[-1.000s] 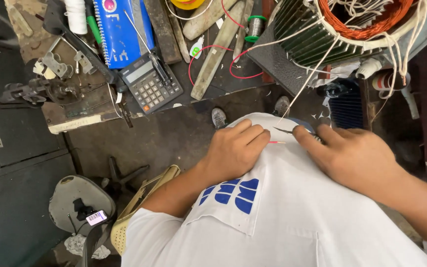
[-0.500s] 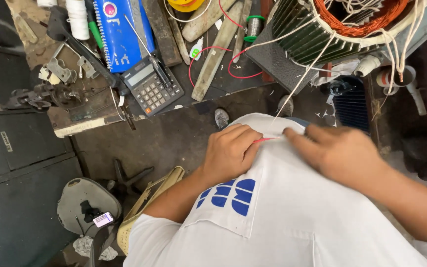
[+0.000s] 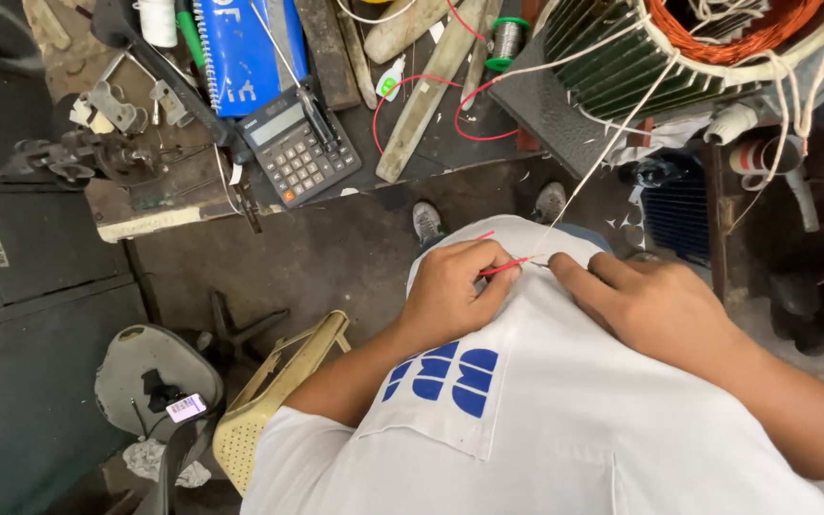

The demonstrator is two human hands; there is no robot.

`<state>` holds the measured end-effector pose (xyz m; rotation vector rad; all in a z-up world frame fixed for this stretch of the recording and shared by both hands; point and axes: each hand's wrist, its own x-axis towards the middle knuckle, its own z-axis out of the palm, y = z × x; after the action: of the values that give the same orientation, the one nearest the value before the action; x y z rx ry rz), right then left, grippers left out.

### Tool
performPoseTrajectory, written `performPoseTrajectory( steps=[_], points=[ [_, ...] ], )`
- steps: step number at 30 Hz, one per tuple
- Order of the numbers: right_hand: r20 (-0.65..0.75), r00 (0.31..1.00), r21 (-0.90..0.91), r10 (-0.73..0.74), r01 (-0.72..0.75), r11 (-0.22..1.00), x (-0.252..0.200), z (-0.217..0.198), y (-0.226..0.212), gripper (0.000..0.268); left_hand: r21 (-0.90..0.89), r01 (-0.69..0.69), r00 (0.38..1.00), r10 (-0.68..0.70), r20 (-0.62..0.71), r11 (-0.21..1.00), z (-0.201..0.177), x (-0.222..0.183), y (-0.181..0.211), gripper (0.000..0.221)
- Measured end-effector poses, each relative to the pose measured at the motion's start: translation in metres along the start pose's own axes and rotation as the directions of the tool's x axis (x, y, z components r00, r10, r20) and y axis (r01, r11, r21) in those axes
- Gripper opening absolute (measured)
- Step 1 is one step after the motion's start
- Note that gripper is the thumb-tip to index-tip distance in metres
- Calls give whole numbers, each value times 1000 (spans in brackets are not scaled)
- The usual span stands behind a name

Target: Stripping and connecting electrical wires to a motor stator on a workbench.

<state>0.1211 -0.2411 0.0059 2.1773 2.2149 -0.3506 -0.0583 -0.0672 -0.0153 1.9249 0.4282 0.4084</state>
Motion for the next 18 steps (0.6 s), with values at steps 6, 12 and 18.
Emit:
performPoseTrajectory(
  steps=[6, 12, 18],
  points=[
    [-106, 977, -84, 185, -195, 977, 4, 4, -2, 44, -32, 18, 1000, -18, 16, 999, 1, 1, -3, 17],
    [-43, 996, 44, -77, 79, 996, 2, -1, 0, 58, 14, -13, 985, 10, 174, 1000, -22, 0, -3, 13],
    [-40, 968, 779, 249, -126, 614, -118, 61, 103, 38, 22, 118, 990, -119, 72, 993, -66, 6, 2, 21]
  ],
)
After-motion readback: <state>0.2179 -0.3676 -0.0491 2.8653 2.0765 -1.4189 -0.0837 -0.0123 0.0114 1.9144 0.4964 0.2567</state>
